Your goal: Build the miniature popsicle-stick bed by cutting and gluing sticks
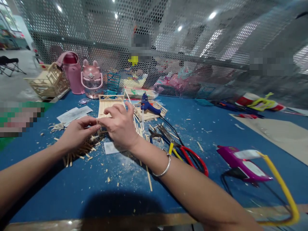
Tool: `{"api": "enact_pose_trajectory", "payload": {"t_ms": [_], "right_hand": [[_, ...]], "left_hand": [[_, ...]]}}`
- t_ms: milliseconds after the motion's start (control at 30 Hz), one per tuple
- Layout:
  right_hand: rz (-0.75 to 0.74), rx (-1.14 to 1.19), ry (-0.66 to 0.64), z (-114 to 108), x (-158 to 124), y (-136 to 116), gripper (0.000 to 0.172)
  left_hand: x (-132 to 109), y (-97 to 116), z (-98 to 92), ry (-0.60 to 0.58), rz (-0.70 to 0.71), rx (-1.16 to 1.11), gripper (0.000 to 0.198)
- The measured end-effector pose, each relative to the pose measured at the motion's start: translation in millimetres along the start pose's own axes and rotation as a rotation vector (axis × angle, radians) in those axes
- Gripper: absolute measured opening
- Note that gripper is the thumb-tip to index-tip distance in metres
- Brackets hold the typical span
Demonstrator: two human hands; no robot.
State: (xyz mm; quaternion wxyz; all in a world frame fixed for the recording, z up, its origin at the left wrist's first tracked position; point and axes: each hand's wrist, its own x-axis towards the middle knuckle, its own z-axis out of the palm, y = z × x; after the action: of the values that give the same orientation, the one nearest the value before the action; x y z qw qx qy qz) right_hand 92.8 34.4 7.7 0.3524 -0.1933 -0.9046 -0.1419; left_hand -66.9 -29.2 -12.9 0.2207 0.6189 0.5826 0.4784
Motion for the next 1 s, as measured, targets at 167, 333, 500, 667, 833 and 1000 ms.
{"api": "enact_pose_trajectory", "payload": {"t_ms": [167, 333, 500, 667, 833, 1000], "right_hand": [[0.012, 0.067, 0.057, 4, -1, 2, 0.014], [0.056, 0.265, 0.052, -1, -2, 8, 0.023], [0.076, 0.275, 0.063, -7, -3, 11, 0.028], [0.07, 0.269, 0.12, -9, -4, 11, 0.024], [0.102, 0.289, 0.202, -16, -4, 11, 0.02], [0.065, 0.264, 0.037, -18, -8, 2, 0.019]], "left_hand": [[1, -3, 2.8, 0.054, 0.075, 0.002, 0.013], [1, -3, 3.4, 0.069, 0.091, 0.015, 0.015], [1, -3, 4.0, 0.069, 0.087, 0.023, 0.013], [-1, 1, 5.9, 0.058, 0.102, 0.046, 0.013], [-4, 2, 8.4, 0.043, 0.124, 0.072, 0.014], [-4, 0, 8.2, 0.043, 0.136, 0.074, 0.015]]}}
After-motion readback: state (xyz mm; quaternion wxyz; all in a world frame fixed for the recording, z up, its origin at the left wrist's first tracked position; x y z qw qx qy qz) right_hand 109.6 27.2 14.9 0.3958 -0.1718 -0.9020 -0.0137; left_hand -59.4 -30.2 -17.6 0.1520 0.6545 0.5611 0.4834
